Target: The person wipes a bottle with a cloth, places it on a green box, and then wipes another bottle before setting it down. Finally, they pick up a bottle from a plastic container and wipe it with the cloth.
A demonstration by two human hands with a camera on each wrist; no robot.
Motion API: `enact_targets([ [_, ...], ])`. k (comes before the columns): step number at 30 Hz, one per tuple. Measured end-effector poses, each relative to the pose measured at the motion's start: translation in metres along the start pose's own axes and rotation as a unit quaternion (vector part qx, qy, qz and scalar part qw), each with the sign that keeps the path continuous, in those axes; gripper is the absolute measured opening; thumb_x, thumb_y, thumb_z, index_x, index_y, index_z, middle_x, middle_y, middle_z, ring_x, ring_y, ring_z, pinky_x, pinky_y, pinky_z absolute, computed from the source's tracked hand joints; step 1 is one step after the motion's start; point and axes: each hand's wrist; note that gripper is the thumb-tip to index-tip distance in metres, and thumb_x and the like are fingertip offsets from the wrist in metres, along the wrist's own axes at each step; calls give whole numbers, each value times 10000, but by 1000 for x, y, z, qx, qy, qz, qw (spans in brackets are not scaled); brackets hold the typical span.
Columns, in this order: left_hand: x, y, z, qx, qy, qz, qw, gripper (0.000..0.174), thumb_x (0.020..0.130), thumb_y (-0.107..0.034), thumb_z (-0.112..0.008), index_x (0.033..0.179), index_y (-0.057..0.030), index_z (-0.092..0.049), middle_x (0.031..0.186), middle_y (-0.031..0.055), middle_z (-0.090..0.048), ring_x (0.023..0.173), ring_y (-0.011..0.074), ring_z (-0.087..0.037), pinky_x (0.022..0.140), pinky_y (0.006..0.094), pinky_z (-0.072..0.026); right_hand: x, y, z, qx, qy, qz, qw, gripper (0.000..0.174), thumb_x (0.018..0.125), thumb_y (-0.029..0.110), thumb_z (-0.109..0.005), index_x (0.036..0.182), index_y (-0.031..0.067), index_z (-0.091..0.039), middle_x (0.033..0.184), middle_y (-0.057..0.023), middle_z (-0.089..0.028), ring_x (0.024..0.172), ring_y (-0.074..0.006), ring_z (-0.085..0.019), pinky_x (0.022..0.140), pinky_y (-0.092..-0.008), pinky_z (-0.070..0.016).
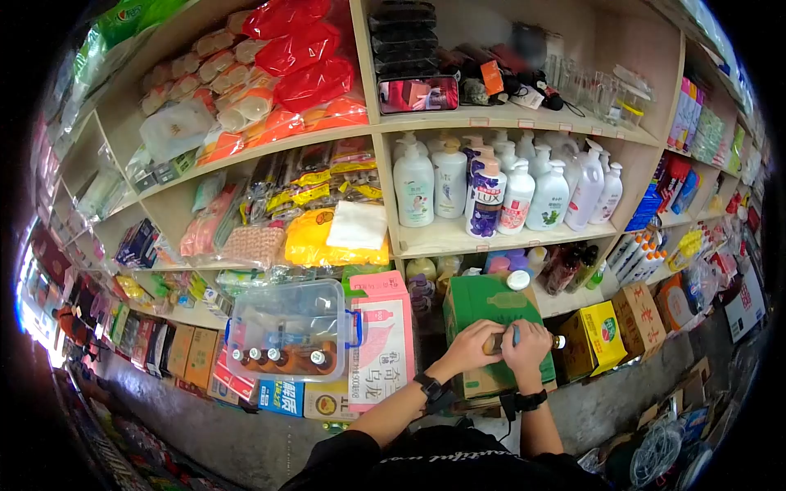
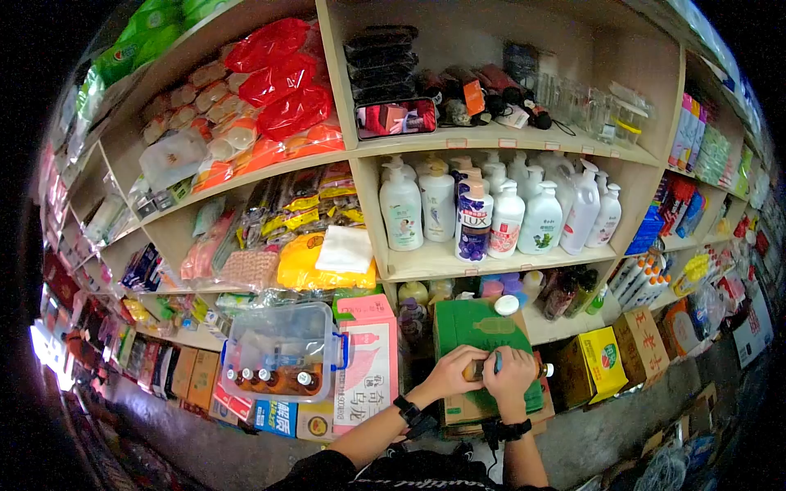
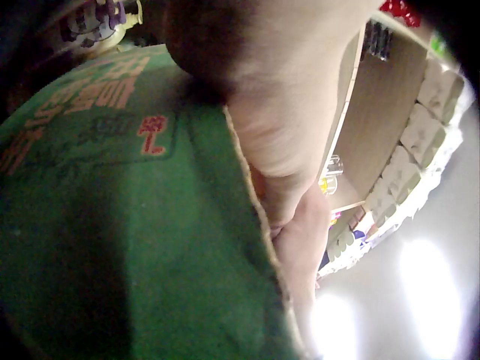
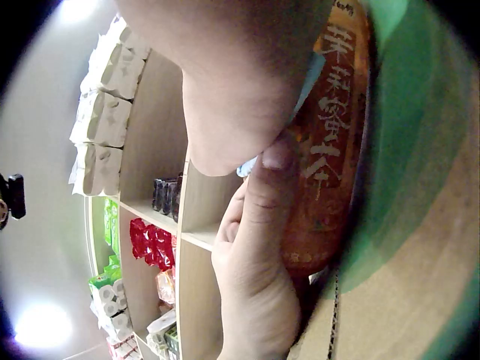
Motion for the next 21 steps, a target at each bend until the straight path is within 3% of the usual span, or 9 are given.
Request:
enact_targets([
  [21,1,-4,2,10,-1,-2,1000,586,744,-163,-915,1256,-35,-661,1235,129,-669,1155,320,-663,979,411,-552,1,4,2,4,-14,-8,1000,120,840,192,-670,789,84,-665,752,-128,-692,724,-357,-657,688,-477,-472],
])
Point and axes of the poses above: each hand's wrist, its own x-axis towards the middle knuckle, its own z-axis out of the back of the hand, y = z × x
